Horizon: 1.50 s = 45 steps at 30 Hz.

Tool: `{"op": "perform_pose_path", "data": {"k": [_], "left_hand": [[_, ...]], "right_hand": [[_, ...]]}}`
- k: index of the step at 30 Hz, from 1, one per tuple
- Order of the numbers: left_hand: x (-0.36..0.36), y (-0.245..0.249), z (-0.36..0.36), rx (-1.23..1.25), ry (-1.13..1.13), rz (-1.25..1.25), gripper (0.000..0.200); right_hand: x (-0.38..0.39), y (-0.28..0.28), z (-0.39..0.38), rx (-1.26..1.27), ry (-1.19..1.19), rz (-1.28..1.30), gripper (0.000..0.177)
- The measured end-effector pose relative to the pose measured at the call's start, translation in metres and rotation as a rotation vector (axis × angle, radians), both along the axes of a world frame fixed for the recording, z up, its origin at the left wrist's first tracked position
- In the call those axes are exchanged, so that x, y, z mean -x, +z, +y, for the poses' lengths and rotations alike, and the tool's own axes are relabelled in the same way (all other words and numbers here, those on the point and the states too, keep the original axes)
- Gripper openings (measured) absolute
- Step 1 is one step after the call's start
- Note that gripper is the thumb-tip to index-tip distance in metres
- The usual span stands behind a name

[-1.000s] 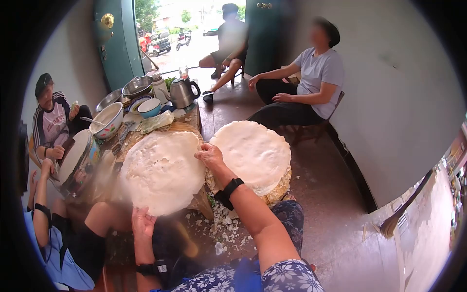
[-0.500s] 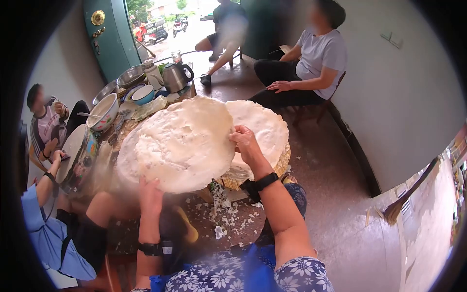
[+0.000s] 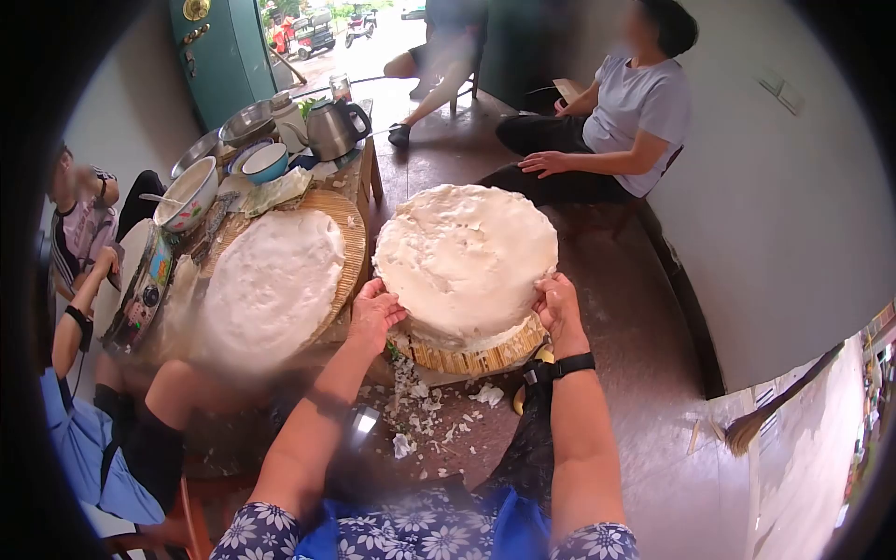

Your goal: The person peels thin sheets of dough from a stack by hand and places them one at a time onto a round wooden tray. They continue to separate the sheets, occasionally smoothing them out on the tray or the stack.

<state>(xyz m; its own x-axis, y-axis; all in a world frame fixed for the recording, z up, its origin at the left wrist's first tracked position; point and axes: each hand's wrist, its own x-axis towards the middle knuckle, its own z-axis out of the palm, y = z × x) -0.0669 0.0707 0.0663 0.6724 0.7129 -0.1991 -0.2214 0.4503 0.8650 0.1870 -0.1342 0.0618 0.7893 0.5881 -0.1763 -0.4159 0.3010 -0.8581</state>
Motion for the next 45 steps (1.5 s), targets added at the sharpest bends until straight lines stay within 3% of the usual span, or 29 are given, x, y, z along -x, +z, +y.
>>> {"op": "perform_pose_path", "data": {"k": [5,8,12,15,18,23,33,40,42,45], "left_hand": [[-0.004,-0.029,0.012,-0.017,-0.027,0.096,0.024],[-0.006,-0.041,0.014,0.011,-0.023,0.083,0.016],[-0.009,-0.041,0.016,-0.052,-0.016,0.061,0.006],[-0.010,-0.038,0.016,-0.100,-0.020,0.103,0.008],[-0.011,-0.036,0.017,-0.144,-0.021,0.180,0.010],[-0.011,-0.042,0.020,-0.132,-0.028,0.199,0.009],[-0.019,-0.056,0.017,-0.079,0.172,0.237,0.033],[-0.018,-0.051,0.018,-0.051,0.081,0.199,0.045],[-0.017,-0.045,0.015,-0.052,0.081,0.218,0.050],[-0.020,-0.050,0.013,-0.201,0.169,0.244,0.053]], "right_hand": [[-0.003,-0.008,0.000,0.192,0.007,-0.107,0.024],[0.014,0.019,0.001,0.332,-0.035,-0.137,0.021],[0.012,0.014,0.000,0.306,-0.159,-0.406,0.014],[0.006,0.010,-0.002,0.477,-0.144,-0.296,0.014],[0.007,0.013,-0.003,0.684,-0.152,-0.380,0.013],[0.001,0.002,-0.003,0.736,-0.222,-0.384,0.011],[-0.009,-0.006,-0.008,0.683,-0.202,-0.505,0.012],[-0.017,-0.017,-0.011,0.682,-0.142,-0.574,0.012],[-0.021,-0.019,-0.013,0.784,-0.143,-0.728,0.012],[-0.002,0.008,-0.005,0.849,-0.159,-0.569,0.012]]}}
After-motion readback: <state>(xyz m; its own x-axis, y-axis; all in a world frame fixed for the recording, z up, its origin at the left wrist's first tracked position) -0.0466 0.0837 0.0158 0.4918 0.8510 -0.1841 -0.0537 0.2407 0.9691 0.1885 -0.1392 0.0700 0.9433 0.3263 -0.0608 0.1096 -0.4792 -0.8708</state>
